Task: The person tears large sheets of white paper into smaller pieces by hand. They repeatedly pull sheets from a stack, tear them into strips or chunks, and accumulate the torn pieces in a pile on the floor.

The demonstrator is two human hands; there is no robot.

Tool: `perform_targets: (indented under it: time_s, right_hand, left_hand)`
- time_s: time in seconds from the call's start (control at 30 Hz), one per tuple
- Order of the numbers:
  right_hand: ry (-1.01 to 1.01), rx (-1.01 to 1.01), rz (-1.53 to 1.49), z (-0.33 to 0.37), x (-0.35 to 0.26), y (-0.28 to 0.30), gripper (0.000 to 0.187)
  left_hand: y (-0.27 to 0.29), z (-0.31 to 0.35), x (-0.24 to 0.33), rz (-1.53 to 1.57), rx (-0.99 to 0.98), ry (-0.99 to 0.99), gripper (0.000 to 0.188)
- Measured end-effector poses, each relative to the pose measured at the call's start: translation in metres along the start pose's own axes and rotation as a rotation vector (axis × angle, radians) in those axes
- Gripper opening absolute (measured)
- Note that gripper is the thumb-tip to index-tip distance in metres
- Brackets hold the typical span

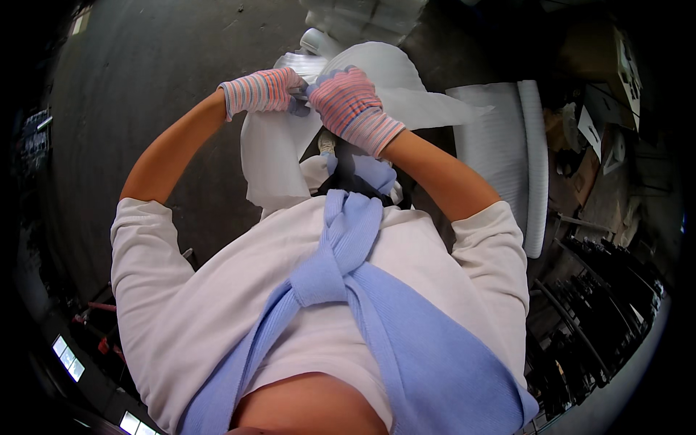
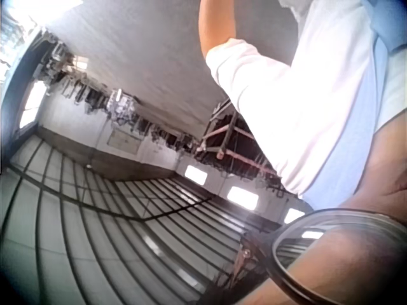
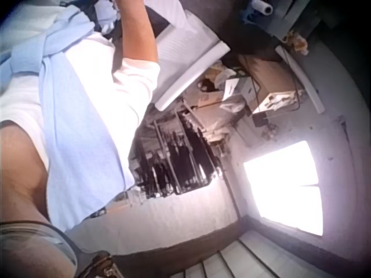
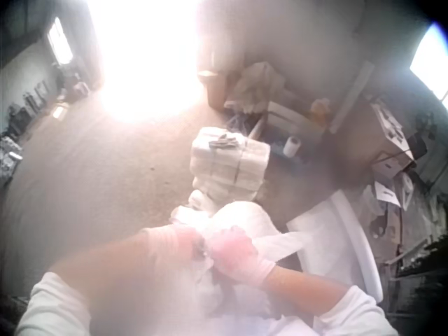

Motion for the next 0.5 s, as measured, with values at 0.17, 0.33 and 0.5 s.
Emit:
perform_targets:
  time_s: [0.17, 0.33, 0.5]
  right_hand:
    - [0.060, 0.342, 0.030, 0.016, -0.004, 0.028, 0.005]
    - [0.152, 0.355, -0.014, 0.022, 0.001, 0.018, 0.010]
    - [-0.151, -0.141, -0.146, 0.010, 0.006, -0.015, 0.018]
  left_hand:
    - [-0.014, -0.017, -0.036, 0.990, -0.289, -0.120, 0.022]
    - [-0.014, -0.031, -0.088, 0.713, -0.156, 0.105, 0.023]
    - [0.004, -0.011, -0.024, -0.110, 0.171, -0.024, 0.026]
Point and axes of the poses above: each hand's wrist, its own z-axis away from the middle knuckle, its own y-axis out of the back of the hand, x = y × z, the point moved 6 cm from there along -z, towards the middle knuckle, and after that the axes turned 5 degrees about z, right-handed, at the moved point
